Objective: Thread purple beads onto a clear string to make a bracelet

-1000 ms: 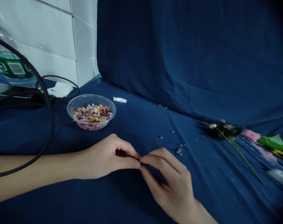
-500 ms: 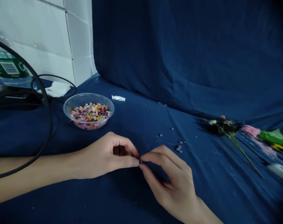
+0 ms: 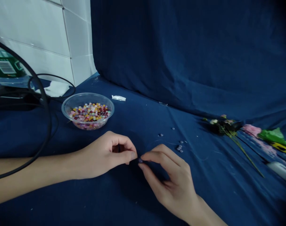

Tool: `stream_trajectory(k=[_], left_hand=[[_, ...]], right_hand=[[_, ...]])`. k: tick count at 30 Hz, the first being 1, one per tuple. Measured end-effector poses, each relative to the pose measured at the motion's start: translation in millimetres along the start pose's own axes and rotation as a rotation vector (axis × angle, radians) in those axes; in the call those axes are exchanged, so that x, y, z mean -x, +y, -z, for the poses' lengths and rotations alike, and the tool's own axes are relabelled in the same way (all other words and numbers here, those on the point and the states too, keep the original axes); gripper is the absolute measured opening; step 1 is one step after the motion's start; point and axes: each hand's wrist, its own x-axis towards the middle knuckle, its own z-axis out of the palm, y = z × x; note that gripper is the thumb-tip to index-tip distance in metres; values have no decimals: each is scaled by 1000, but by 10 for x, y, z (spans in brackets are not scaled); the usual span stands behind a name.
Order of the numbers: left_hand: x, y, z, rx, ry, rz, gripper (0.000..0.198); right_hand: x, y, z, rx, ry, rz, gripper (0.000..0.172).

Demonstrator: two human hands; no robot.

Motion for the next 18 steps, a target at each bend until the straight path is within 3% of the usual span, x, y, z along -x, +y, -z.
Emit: stream_trajectory(k=[18], left_hand=[[-1, 7, 3, -9, -7, 11, 14]], right_hand=[[0, -5, 2, -41, -5, -46, 16]])
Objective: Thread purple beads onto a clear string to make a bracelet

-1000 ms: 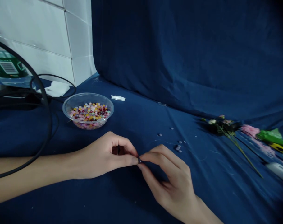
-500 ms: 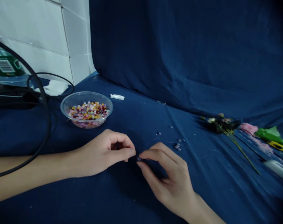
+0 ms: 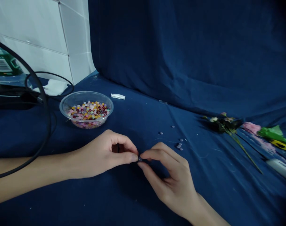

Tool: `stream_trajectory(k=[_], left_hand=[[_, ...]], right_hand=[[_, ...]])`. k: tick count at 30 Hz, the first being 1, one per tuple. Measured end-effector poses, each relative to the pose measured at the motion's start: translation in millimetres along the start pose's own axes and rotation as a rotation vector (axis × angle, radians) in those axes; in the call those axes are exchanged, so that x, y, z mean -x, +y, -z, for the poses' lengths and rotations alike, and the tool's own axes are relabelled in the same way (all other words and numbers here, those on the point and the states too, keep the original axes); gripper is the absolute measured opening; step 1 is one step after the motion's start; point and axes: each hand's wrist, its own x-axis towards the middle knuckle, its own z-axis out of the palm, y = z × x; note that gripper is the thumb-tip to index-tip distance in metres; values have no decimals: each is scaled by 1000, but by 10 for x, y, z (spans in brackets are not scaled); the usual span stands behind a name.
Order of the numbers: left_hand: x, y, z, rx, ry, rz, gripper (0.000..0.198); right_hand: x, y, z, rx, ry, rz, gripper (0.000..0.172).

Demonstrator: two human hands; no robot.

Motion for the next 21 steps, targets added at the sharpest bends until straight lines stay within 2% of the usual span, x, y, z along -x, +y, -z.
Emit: stream_trajectory(k=[6, 14, 21], left_hand=[[-5, -21, 0, -14, -6, -17, 10], [28, 39, 19, -6, -15, -7, 20], [26, 13, 26, -74, -29, -9, 19]], right_hand=[[6, -18, 4, -17, -18, -2, 17], [25, -25, 16, -16, -22, -19, 17], [11, -17, 8, -5, -14, -26, 15]])
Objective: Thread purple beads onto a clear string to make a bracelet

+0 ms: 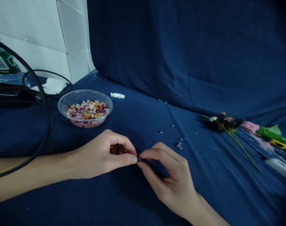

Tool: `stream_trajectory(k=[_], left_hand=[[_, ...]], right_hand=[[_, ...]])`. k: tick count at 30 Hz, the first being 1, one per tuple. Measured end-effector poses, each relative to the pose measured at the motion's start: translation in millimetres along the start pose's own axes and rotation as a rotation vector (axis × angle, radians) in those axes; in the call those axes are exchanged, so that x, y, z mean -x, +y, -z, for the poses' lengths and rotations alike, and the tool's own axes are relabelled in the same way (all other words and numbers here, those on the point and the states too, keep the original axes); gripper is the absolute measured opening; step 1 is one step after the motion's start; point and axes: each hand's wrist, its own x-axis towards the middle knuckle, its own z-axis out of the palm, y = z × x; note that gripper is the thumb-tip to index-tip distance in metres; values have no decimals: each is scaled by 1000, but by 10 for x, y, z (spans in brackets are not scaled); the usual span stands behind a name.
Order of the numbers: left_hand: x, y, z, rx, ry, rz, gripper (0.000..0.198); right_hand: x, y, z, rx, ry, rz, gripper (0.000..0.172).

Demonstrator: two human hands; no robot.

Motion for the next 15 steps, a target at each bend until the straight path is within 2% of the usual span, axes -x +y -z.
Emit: stream_trajectory(k=[15], left_hand=[[-25, 14, -24, -2, 60, 2, 20]], right_hand=[[-10, -11, 3, -13, -29, -19, 15]])
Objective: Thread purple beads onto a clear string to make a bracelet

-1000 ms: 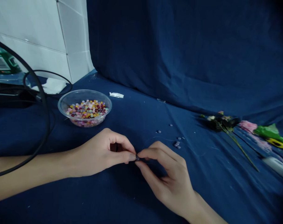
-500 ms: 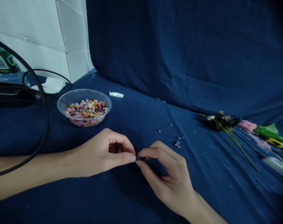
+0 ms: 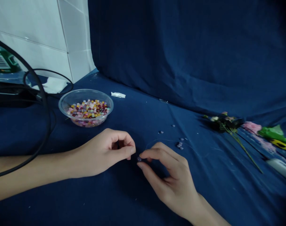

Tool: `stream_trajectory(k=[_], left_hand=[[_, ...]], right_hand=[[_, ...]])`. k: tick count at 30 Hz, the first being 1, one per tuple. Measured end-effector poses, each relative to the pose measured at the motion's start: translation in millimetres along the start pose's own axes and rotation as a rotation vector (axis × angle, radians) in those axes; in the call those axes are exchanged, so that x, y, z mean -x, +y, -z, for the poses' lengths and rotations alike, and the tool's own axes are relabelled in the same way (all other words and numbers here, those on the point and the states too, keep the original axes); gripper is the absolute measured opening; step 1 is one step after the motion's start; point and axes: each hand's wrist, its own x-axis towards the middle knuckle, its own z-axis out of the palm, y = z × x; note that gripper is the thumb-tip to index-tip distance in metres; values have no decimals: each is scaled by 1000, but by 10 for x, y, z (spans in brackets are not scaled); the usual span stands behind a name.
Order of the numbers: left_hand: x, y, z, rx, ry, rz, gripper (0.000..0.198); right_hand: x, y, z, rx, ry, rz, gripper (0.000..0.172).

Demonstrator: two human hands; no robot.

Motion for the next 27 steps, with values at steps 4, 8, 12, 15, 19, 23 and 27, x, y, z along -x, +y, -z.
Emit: stream_trajectory(k=[4, 8, 12, 15, 19, 23, 27], left_hand=[[6, 14, -4, 5, 11, -20, 21], [-8, 12, -16, 46, -1, -27, 20], [-35, -21, -29, 127, -35, -39, 19], [-42, -52, -26, 165, -11, -33, 24], [-28, -61, -18, 216, 27, -3, 31], [-17, -31, -43, 171, -7, -9, 27], [-17, -7, -105, 219, -23, -37, 20]], right_hand=[[-1, -4, -6, -22, -5, -18, 14], [-6, -4, -23, -52, -26, -27, 13], [-11, 3, -41, -67, -26, -16, 17], [-7, -2, -32, -41, 13, -11, 19], [-2, -27, 16, 36, 108, -4, 16], [-10, -35, 48, 62, 177, 39, 15], [-23, -9, 38, 102, 165, 82, 17]])
